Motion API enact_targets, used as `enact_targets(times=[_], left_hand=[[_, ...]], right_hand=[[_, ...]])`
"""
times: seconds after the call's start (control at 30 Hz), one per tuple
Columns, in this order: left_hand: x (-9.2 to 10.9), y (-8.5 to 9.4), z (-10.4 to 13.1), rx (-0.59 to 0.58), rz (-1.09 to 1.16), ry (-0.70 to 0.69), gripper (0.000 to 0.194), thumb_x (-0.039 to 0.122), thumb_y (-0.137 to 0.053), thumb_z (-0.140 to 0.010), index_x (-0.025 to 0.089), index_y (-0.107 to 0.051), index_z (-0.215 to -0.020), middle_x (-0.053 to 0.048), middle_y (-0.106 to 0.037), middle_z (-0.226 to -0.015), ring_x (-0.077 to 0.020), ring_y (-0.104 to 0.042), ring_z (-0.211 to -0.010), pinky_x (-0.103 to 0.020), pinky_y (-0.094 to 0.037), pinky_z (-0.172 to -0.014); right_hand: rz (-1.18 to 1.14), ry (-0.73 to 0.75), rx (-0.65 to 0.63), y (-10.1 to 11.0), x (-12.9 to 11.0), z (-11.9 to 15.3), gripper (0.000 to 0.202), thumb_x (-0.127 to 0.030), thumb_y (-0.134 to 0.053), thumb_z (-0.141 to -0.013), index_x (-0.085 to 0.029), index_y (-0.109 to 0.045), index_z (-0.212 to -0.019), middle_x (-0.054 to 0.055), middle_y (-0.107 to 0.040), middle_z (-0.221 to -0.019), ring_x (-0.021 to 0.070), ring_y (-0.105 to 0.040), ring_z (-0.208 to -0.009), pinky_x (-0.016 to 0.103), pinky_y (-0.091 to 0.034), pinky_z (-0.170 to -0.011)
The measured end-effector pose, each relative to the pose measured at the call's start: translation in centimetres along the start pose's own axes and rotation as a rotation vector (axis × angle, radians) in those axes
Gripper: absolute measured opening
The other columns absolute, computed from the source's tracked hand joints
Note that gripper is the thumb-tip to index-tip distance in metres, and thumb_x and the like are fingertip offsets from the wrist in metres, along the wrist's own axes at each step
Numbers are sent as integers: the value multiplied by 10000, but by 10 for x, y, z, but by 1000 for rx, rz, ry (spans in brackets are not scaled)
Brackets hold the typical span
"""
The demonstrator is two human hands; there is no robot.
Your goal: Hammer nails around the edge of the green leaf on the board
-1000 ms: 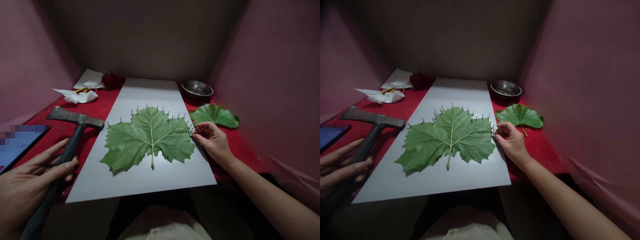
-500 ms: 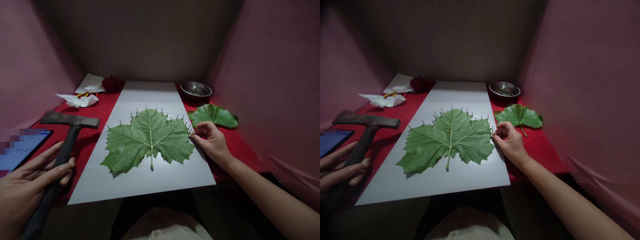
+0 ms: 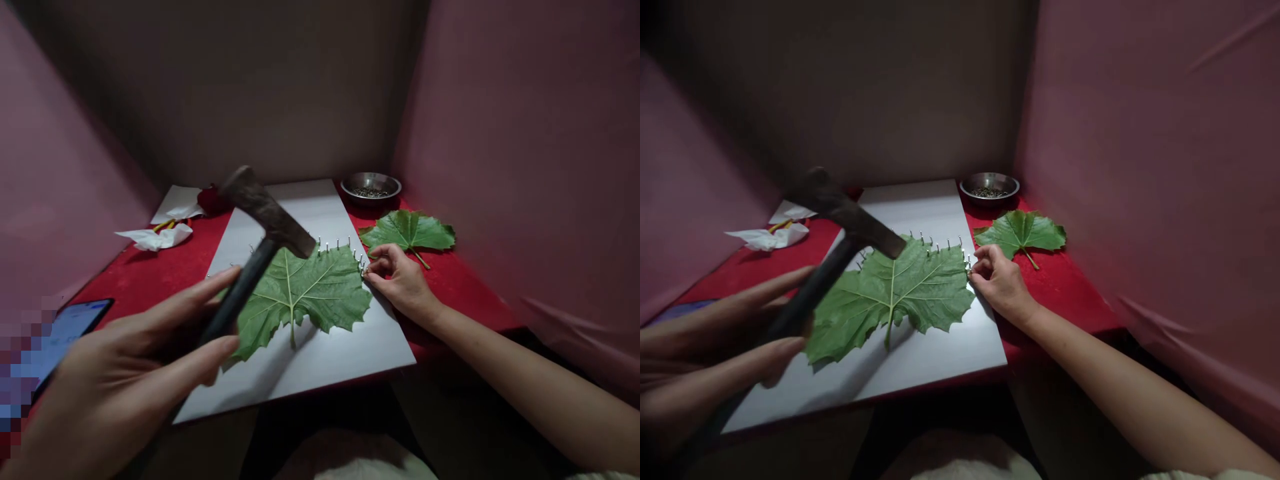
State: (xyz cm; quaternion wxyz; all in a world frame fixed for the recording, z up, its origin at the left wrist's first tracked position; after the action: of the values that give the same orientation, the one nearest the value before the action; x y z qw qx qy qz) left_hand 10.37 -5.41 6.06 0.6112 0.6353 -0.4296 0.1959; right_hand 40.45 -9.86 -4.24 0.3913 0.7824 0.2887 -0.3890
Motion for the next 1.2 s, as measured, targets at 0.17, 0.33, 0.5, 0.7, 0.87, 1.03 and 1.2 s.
enact_targets(times=[0.17,0.33,0.5,0.7,0.87,1.03,1.2], left_hand=[[26,-32,-5,-286,61,-180,570,300,-677,-700,294,-553,-1256,29,-639,-637,-91,-497,-421,-189,-409,-383],[27,-41,-2,-315,81,-192,582,241,-661,-721,269,-521,-1286,51,-566,-546,-85,-468,-431,-182,-386,-397],[27,-42,1,-324,73,-191,556,233,-638,-742,232,-522,-1285,59,-540,-527,-82,-477,-439,-179,-399,-411],[31,-47,-2,-368,17,-249,530,198,-603,-752,203,-528,-1277,78,-509,-494,-78,-469,-434,-175,-396,-414],[38,-58,-7,-487,-54,-362,551,129,-547,-766,245,-496,-1302,56,-605,-639,-71,-498,-454,-193,-430,-472],[49,-69,-10,-425,-83,-471,562,101,-522,-746,196,-500,-1299,34,-632,-656,-95,-548,-500,-215,-467,-523],[58,-77,-14,-487,-178,-525,530,88,-514,-721,174,-551,-1243,15,-674,-693,-129,-607,-603,-239,-488,-569]], right_hand=[[-27,14,-10,1,1,-1,260,-187,-605,-715,-192,-478,-941,12,-653,-735,159,-637,-697,304,-486,-676],[-24,17,-7,1,1,-1,254,-191,-605,-708,-200,-472,-923,16,-650,-746,165,-632,-696,317,-489,-676],[1,25,-15,2,-3,-1,237,-195,-596,-708,-208,-470,-908,19,-649,-748,166,-628,-699,324,-492,-684],[19,44,-10,1,-3,0,252,-197,-583,-712,-206,-462,-934,17,-658,-747,166,-635,-700,321,-490,-693],[29,45,-20,1,-4,0,270,-175,-572,-711,-207,-451,-950,3,-666,-718,154,-625,-651,311,-483,-671],[29,46,-18,1,-5,-1,282,-162,-569,-704,-210,-442,-952,-10,-660,-709,156,-631,-667,301,-479,-673],[20,56,-38,1,-4,-1,279,-160,-562,-712,-209,-449,-962,3,-666,-740,163,-622,-668,301,-473,-643]])
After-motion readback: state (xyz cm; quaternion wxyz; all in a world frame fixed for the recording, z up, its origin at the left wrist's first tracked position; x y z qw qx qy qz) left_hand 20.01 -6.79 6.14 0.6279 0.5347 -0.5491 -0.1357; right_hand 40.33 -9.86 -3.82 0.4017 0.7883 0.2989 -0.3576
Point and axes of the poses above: each hand's wrist, its own z-axis away from the middle knuckle, its own y-axis out of the back of the hand, x = y × z, the point moved 1 cm from there along -z, towards the middle knuckle
